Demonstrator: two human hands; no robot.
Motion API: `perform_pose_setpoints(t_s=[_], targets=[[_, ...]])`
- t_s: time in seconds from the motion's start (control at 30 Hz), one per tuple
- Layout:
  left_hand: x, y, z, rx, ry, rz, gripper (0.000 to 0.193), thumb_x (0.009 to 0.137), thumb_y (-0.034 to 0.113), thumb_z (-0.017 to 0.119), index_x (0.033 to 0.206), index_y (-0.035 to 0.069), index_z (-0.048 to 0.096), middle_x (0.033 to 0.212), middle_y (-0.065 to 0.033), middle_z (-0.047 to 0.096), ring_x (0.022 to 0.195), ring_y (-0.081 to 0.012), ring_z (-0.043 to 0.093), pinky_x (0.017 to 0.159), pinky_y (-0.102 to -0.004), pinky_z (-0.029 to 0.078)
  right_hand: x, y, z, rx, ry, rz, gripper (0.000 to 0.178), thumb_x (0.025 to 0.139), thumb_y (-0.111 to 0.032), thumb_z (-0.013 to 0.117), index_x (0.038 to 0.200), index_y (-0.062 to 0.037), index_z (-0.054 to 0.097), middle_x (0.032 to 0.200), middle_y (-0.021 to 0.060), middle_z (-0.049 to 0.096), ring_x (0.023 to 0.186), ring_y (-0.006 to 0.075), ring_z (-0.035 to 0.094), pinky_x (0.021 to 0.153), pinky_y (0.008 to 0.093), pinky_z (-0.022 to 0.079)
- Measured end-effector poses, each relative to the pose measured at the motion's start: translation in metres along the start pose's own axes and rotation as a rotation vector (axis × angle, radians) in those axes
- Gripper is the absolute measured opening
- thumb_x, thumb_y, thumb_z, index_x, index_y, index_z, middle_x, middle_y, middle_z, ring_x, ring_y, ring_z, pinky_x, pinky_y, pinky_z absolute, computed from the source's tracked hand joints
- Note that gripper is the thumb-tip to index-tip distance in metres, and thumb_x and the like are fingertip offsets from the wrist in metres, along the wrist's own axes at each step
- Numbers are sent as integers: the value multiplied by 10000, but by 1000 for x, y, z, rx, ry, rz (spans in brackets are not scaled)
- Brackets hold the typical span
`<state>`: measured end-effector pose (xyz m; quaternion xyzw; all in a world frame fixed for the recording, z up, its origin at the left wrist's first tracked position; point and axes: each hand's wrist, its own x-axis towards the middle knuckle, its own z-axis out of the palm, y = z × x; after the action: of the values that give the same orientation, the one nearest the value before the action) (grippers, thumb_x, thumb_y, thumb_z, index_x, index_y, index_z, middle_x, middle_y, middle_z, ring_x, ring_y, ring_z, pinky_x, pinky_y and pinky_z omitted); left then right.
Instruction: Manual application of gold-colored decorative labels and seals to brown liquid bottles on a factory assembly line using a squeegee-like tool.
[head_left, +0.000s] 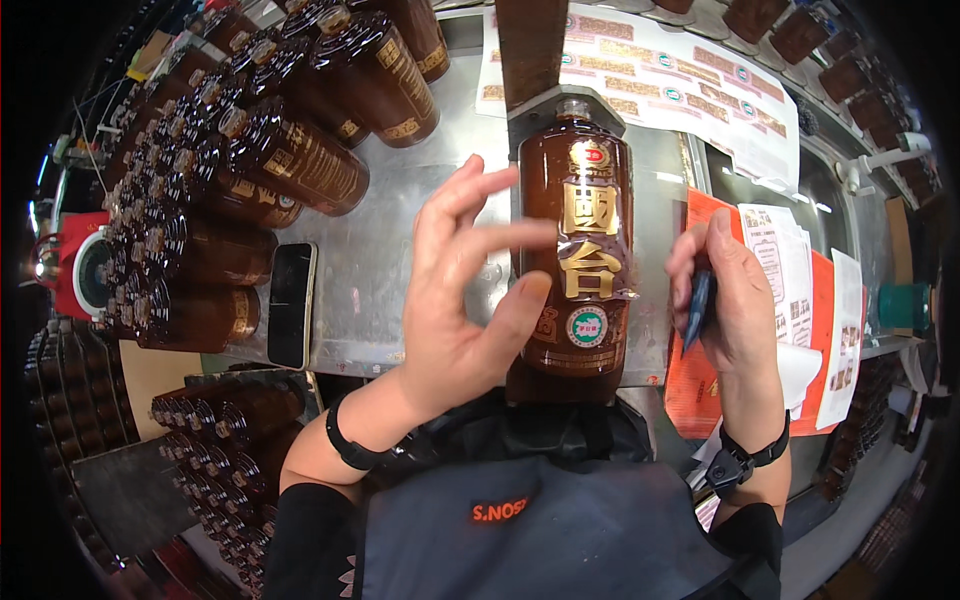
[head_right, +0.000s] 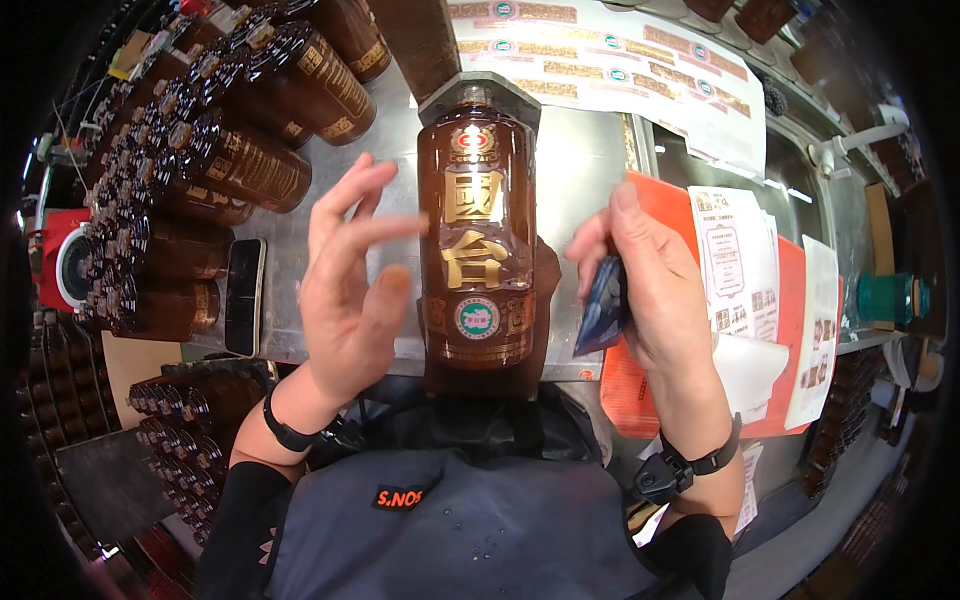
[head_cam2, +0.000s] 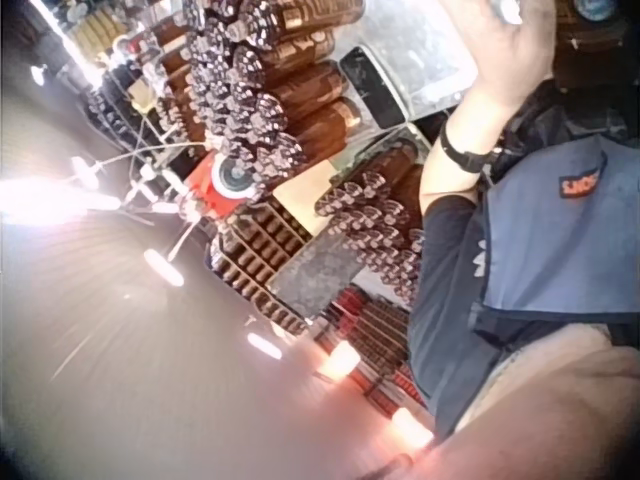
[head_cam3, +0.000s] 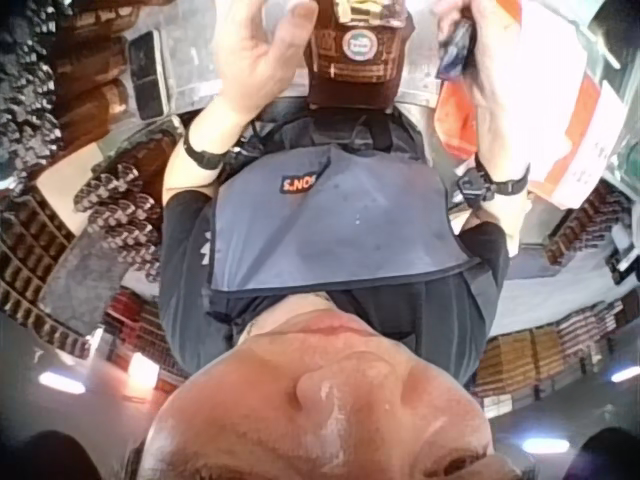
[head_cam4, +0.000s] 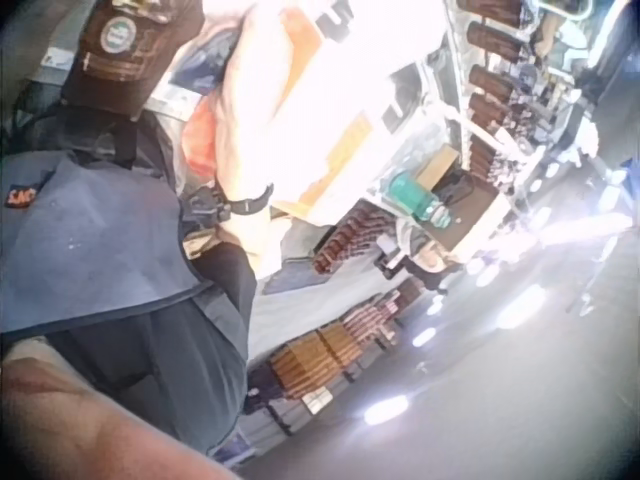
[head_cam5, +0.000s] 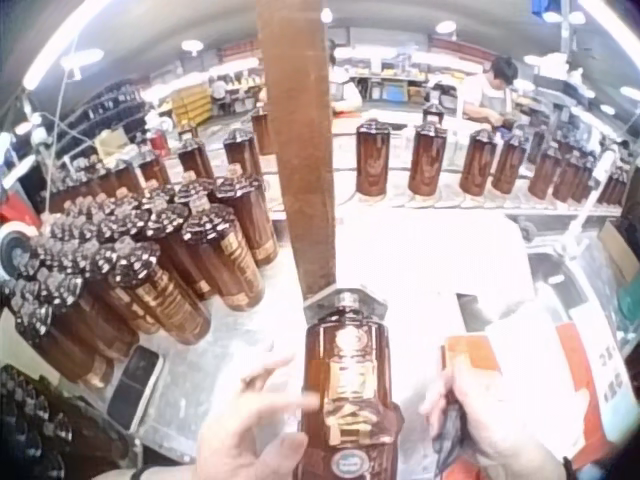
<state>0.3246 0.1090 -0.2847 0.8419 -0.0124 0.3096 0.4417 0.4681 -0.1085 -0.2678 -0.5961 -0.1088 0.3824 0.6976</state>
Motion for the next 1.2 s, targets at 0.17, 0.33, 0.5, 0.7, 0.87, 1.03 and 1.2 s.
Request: perform_pose_setpoints(t_s=[0.17, 0.33, 0.5, 0.7, 0.87, 1.03, 1.2], targets=[[0, -8, 18, -183, -16, -233, 749, 841, 201, 747, 1460, 38, 358, 1480, -200, 295, 1397, -351, 319, 1122, -455, 322, 6, -7, 35, -330, 8, -153, 217, 921, -176, 698, 1003, -24, 566, 669, -41, 559, 607, 14, 492, 572, 171, 371], [-3, -10, 20, -309, -55, -272, 910, 812, 248, 790, 1523, 53, 256, 1510, -194, 241, 1412, -334, 301, 1122, -465, 340, 4, -9, 35, -463, 27, -82, 369, 799, -112, 807, 1031, -46, 528, 677, -60, 539, 618, 2, 473, 574, 164, 350], [-9, -16, 18, -463, -75, -319, 889, 847, 264, 765, 1529, 42, 240, 1519, -177, 246, 1410, -328, 312, 1119, -482, 348, 3, -7, 28, -363, 42, -56, 382, 828, -103, 787, 1097, -34, 524, 709, -53, 551, 651, 6, 486, 608, 160, 360], [-5, -12, 20, -791, -32, -574, 799, 934, 295, 680, 1523, -12, 235, 1481, -184, 327, 1400, -305, 340, 1113, -468, 359, 4, 2, 40, -336, 42, -133, 583, 857, -94, 758, 1345, 19, 458, 745, -42, 546, 679, 25, 500, 641, 167, 375], [-4, -11, 26, -682, -3, -466, 843, 922, 317, 697, 1509, -60, 224, 1479, -200, 322, 1392, -302, 345, 1109, -439, 361, 3, 1, 39, -360, 39, -102, 705, 864, -93, 750, 1447, 34, 375, 746, -39, 531, 707, 32, 512, 671, 177, 388], [-4, -18, 25, -473, -45, -370, 892, 907, 343, 715, 1496, -99, 213, 1478, -214, 309, 1382, -291, 355, 1100, -410, 369, 4, 8, 39, -227, 31, -48, 692, 872, -95, 739, 1445, 41, 374, 765, -36, 556, 737, 41, 539, 698, 179, 396], [-5, -19, 28, -562, -35, -404, 908, 906, 351, 715, 1509, -88, 196, 1477, -211, 312, 1382, -281, 360, 1092, -400, 387, 8, 10, 26, -199, -8, 26, 617, 915, -152, 700, 1422, 44, 409, 762, -26, 563, 724, 52, 550, 665, 194, 418]])
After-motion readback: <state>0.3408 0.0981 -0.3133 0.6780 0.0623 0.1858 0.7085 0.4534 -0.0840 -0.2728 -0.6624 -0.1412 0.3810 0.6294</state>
